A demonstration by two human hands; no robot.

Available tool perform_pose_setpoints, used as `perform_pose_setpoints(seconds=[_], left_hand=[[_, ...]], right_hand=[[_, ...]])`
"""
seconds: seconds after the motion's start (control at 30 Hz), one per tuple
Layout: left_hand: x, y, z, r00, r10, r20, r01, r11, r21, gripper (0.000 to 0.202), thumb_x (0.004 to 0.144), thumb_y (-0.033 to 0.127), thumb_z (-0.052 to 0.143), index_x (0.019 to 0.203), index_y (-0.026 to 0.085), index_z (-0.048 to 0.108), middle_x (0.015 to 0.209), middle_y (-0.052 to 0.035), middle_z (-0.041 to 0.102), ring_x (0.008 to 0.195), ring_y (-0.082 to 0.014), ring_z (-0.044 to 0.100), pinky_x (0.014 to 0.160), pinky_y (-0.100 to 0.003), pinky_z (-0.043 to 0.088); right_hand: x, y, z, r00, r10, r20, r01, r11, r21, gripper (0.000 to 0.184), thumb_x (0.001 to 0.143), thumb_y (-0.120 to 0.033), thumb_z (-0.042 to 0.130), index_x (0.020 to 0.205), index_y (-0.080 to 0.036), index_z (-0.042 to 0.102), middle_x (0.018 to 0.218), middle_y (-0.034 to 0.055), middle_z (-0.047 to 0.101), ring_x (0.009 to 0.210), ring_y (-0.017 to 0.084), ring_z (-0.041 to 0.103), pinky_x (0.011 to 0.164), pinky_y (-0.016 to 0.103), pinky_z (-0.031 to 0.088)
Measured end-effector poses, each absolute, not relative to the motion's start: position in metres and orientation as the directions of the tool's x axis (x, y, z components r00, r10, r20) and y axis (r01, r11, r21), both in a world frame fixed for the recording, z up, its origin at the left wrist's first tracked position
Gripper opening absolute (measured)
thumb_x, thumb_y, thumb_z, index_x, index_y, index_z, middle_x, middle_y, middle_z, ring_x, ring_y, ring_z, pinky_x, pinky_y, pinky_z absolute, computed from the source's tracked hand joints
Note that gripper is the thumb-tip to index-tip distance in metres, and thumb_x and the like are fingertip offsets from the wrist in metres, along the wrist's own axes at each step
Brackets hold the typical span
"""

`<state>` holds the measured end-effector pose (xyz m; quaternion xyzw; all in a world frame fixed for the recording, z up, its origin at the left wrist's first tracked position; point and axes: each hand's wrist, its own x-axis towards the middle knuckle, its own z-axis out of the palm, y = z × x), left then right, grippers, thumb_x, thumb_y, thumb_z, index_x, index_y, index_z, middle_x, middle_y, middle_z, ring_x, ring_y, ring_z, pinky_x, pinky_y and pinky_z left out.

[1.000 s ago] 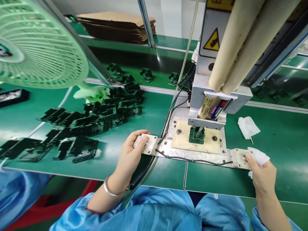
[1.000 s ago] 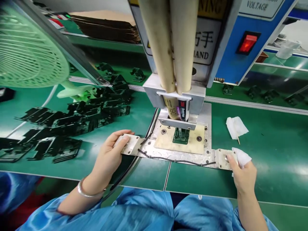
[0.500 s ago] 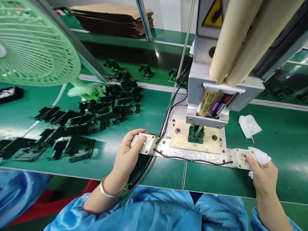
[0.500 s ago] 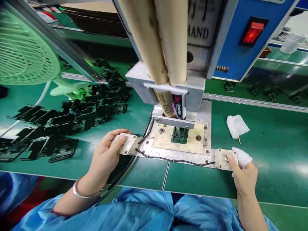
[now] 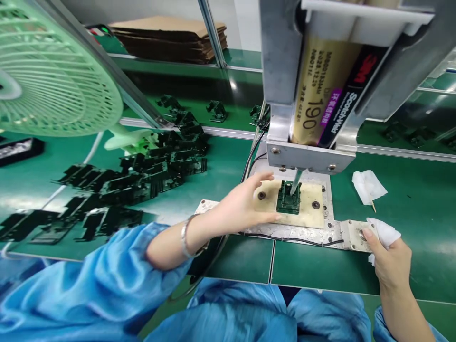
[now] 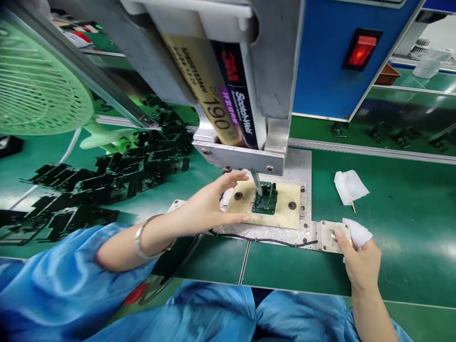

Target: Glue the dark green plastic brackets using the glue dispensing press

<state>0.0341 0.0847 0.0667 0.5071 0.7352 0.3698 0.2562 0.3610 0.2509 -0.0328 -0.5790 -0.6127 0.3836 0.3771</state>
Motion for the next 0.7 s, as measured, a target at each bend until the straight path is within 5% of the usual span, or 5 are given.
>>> perform_pose_setpoints(seconds=[0.2,0.33,0.53,0.7], left_hand=[[0.043,0.116,0.055,-0.238,0.968,-0.085,0.263,0.148,0.953,0.059,0.07,0.043,0.08,0.115,0.016,0.054,0.118,-0.0125,0.061,0.113,-0.0285,0.058,0.106,-0.047,0.043],[0.044,0.107,0.066,-0.219,0.948,-0.233,0.058,0.251,0.966,0.061,0.067,0.046,0.085,0.113,0.016,0.059,0.115,-0.0102,0.064,0.111,-0.0269,0.059,0.106,-0.044,0.043],[0.064,0.073,0.08,-0.017,0.82,-0.573,-0.217,0.556,0.802,0.059,0.069,0.065,0.079,0.096,0.013,0.07,0.099,-0.0106,0.068,0.09,-0.0232,0.064,0.076,-0.028,0.052],[0.098,0.04,0.076,0.301,0.838,-0.455,-0.544,0.543,0.64,0.066,0.07,0.067,0.076,0.104,0.01,0.074,0.097,-0.0147,0.071,0.082,-0.0235,0.066,0.073,-0.026,0.053]], right_hand=[[0.355,0.248,-0.028,-0.061,0.998,0.024,0.392,0.046,-0.919,0.064,0.058,-0.063,0.083,0.098,-0.014,0.075,0.093,0.0135,0.073,0.09,0.036,0.068,0.079,0.046,0.055],[0.355,0.248,-0.026,-0.084,0.996,0.034,0.395,0.065,-0.916,0.064,0.06,-0.064,0.082,0.099,-0.013,0.075,0.092,0.0136,0.073,0.088,0.036,0.068,0.079,0.046,0.055],[0.353,0.253,-0.03,-0.069,0.997,0.032,0.369,0.056,-0.928,0.062,0.059,-0.062,0.083,0.099,-0.014,0.075,0.097,0.0136,0.072,0.093,0.036,0.067,0.085,0.047,0.054],[0.366,0.232,-0.028,0.036,0.956,0.29,0.425,0.248,-0.871,0.056,0.081,-0.061,0.069,0.104,-0.01,0.073,0.089,0.0142,0.071,0.087,0.032,0.066,0.087,0.046,0.051]])
